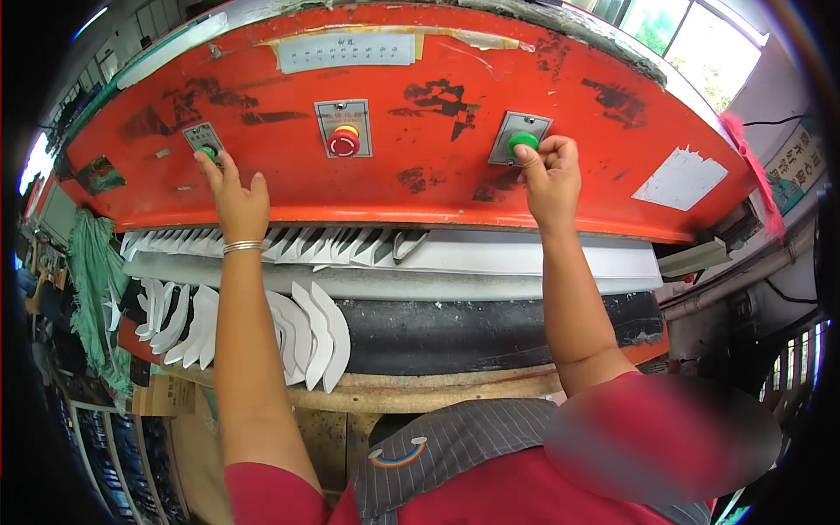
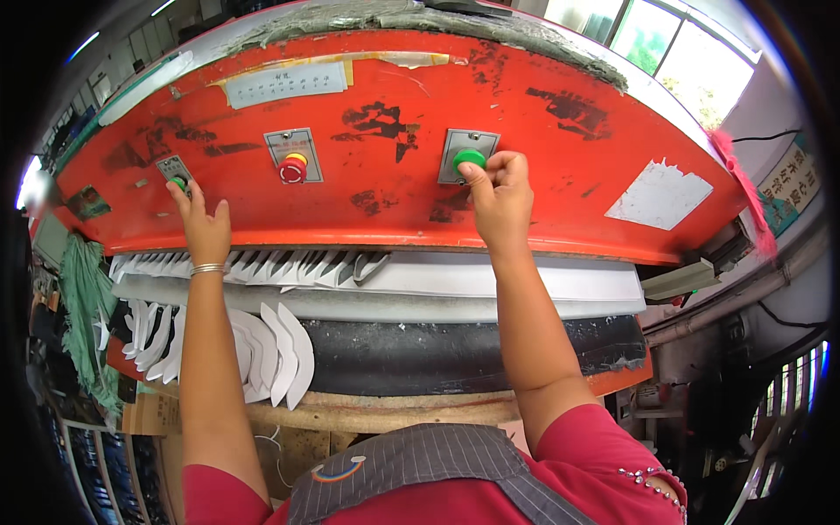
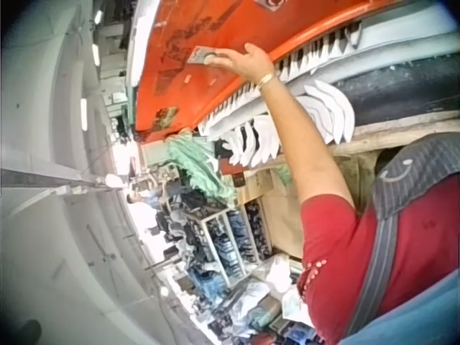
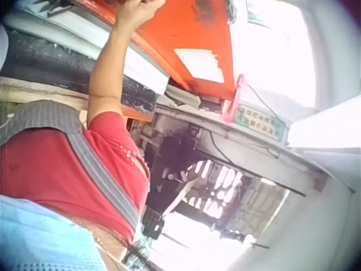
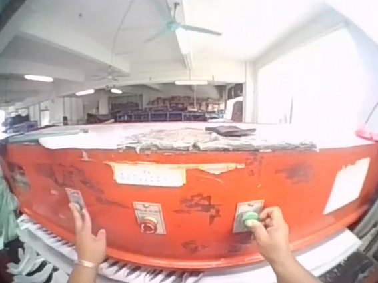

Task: Operating a hydraulic cutting press to cut shoe components from a sheet of material using a metal die.

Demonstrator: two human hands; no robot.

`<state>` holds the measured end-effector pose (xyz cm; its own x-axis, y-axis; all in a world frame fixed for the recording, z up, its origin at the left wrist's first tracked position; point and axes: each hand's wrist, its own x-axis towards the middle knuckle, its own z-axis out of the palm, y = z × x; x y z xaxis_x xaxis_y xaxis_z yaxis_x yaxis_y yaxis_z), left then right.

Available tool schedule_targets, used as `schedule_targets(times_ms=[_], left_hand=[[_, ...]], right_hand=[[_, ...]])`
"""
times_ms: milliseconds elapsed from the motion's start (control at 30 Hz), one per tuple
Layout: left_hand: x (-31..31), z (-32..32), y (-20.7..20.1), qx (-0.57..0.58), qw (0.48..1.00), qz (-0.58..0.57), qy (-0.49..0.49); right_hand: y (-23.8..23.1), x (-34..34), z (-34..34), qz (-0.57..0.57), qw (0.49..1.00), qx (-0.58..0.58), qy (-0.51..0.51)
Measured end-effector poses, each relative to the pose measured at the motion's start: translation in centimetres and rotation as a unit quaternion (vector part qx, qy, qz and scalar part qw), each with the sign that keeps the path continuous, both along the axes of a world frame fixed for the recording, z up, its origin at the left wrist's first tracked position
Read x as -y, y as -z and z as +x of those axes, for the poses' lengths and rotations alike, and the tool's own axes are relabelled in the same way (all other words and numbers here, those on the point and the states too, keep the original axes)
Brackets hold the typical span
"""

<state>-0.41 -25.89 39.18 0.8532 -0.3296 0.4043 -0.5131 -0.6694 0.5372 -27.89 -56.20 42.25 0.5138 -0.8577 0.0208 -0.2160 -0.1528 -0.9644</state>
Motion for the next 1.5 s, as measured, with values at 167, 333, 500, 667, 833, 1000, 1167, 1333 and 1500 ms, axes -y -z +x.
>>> schedule_targets(times_ms=[167, 333, 500, 667, 833, 1000, 1167, 1333, 1500], left_hand=[[-1.0, -5.1, -9.1, -0.283, 0.944, -0.101, 0.134], [-0.6, -17.7, -21.3, -0.270, 0.788, -0.447, 0.326], [-7.4, -24.0, -26.7, -0.563, 0.528, -0.427, 0.471], [-4.3, -26.5, -31.3, -0.443, 0.565, -0.529, 0.452], [-5.3, -26.1, -31.0, -0.387, 0.579, -0.490, 0.525], [-6.9, -25.0, -26.8, -0.340, 0.542, -0.515, 0.570], [-10.0, -21.3, -20.1, -0.229, 0.573, -0.439, 0.653], [-5.4, -21.1, -9.1, -0.258, 0.802, -0.371, 0.391], [-1.7, -20.7, 3.1, -0.232, 0.910, -0.070, 0.336]], right_hand=[[0.7, -2.3, -3.4, -0.019, 0.995, -0.089, -0.047], [-1.6, -12.0, -10.0, 0.037, 0.813, -0.302, -0.497], [-3.8, -19.6, -16.2, -0.103, 0.789, -0.264, -0.545], [-3.1, -22.9, -16.9, -0.150, 0.827, -0.345, -0.419], [-2.0, -23.9, -17.6, -0.157, 0.848, -0.334, -0.379], [-0.6, -25.3, -18.7, -0.171, 0.838, -0.338, -0.393], [-1.0, -23.0, -15.7, -0.070, 0.780, -0.349, -0.515], [5.9, -14.6, -8.0, -0.100, 0.931, -0.301, -0.181], [11.2, -11.8, -1.0, -0.074, 0.905, -0.381, -0.174]])
